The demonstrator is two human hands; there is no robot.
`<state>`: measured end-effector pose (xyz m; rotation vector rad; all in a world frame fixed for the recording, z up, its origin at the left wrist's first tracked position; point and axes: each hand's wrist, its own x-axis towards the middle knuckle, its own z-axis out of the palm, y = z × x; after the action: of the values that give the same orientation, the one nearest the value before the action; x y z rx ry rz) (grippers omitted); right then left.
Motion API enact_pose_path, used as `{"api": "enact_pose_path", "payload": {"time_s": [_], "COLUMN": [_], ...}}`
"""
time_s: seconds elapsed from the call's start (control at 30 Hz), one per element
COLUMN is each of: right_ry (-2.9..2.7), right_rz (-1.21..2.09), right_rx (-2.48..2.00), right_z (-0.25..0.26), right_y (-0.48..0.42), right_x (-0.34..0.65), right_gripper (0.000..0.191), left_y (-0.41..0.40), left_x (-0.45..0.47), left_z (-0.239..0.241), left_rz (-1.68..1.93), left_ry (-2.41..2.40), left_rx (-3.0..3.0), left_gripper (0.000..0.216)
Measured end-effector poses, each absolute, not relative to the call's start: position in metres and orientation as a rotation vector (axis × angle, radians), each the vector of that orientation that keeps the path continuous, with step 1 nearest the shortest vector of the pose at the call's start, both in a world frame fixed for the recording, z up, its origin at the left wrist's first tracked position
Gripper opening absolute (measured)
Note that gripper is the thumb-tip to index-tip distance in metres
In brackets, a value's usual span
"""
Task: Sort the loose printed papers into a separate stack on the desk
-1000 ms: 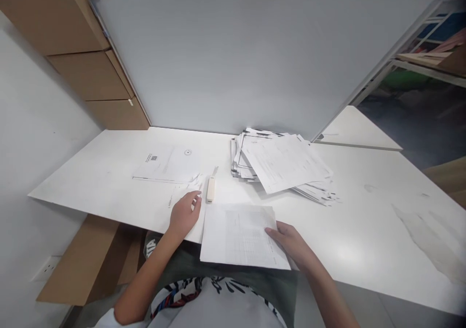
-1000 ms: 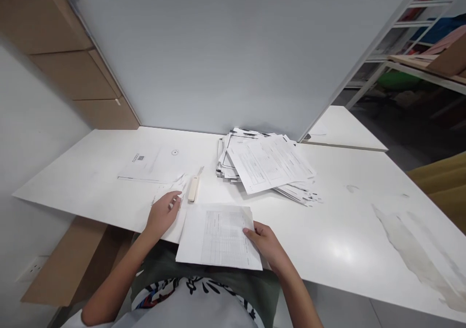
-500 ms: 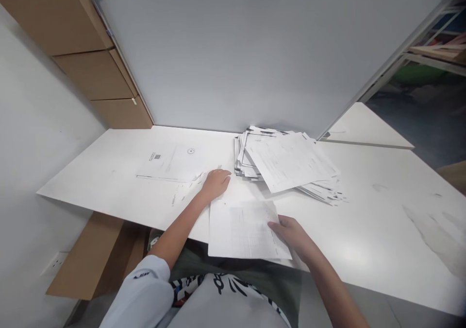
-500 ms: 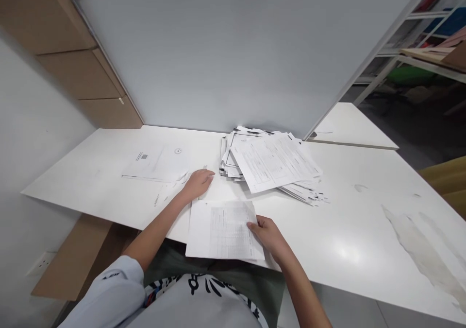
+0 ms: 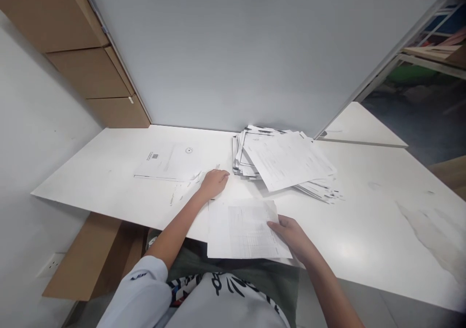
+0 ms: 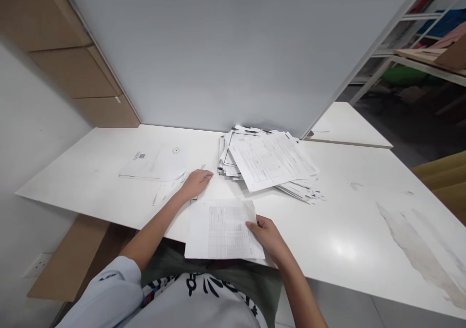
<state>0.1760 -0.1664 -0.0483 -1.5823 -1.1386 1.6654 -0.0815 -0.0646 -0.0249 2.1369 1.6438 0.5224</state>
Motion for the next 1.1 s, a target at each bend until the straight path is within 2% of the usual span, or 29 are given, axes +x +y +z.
{"api": "enact_pose_path", "payload": {"time_s": [0.2,0.7,0.83,1.1], "right_ry": [-1.225,-1.132,-1.177,-1.284], "right_rz": [1.658,1.601,1.599,1.562], "right_rx": [-1.521,-1.585,-1.598,-1.541], "right_z": [-0.045,-0.052,-0.052,-0.059], "right_y": [-0.167,-0.164,-0.162,-0.154], "right_x": [0.181,0.177,0.177,0.170], "right_gripper": [0.043,0.029,0.033,0.039], "left_y": [-0.064,-0.061,-0.060,-0.080], "left_x": [-0.083,-0.085,-0.085,-0.082], "left_z": [-0.027,-0.034,-0.040,-0.044], "left_rz": [0.534,0.572,0.597,0.909], "left_ry": [1.633,1.618,1.611,1.678], "left_rx": [2.139,2.197,2.221,2.337], "left_gripper": [0.030,0.029,0.030,0.034]}}
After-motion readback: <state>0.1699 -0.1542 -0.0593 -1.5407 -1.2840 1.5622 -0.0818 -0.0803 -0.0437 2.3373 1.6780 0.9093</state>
